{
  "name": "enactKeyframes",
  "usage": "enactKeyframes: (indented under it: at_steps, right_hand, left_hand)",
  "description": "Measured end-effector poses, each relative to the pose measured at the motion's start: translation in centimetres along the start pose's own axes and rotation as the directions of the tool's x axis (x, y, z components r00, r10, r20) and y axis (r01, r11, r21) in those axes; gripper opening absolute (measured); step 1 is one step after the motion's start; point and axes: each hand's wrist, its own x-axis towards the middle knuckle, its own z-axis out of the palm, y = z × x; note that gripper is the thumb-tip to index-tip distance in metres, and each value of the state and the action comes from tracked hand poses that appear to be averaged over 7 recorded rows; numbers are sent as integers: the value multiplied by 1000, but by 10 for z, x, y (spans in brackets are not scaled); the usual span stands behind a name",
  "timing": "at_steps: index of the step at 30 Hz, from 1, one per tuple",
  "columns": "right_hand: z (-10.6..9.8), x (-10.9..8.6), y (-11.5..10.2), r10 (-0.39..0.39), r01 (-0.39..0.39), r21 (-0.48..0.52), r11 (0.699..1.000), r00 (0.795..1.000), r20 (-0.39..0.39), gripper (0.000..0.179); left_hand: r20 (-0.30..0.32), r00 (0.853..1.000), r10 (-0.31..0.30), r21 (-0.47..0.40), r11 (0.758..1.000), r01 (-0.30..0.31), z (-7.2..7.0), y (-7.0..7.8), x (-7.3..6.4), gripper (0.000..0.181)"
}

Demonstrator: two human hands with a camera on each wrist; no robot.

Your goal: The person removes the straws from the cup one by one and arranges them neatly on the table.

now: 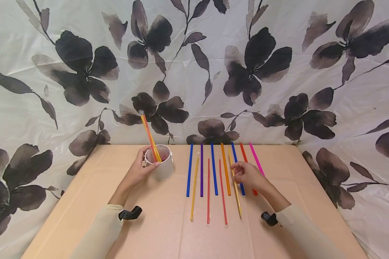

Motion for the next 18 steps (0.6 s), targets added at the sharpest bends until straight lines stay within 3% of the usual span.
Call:
enactKeyframes:
  at_steps: [12, 18]
  right_hand:
    - [8, -2, 10, 65, -66, -156, 986, 998, -7, 34]
    - [9, -4, 7, 42, -39, -212, 976, 999, 6, 31]
  left_hand:
    - [-3, 1000, 4, -13, 1000, -4, 0, 1, 0, 83]
    - [-4, 1000, 4, -12, 1000, -4, 1, 1, 0, 84]
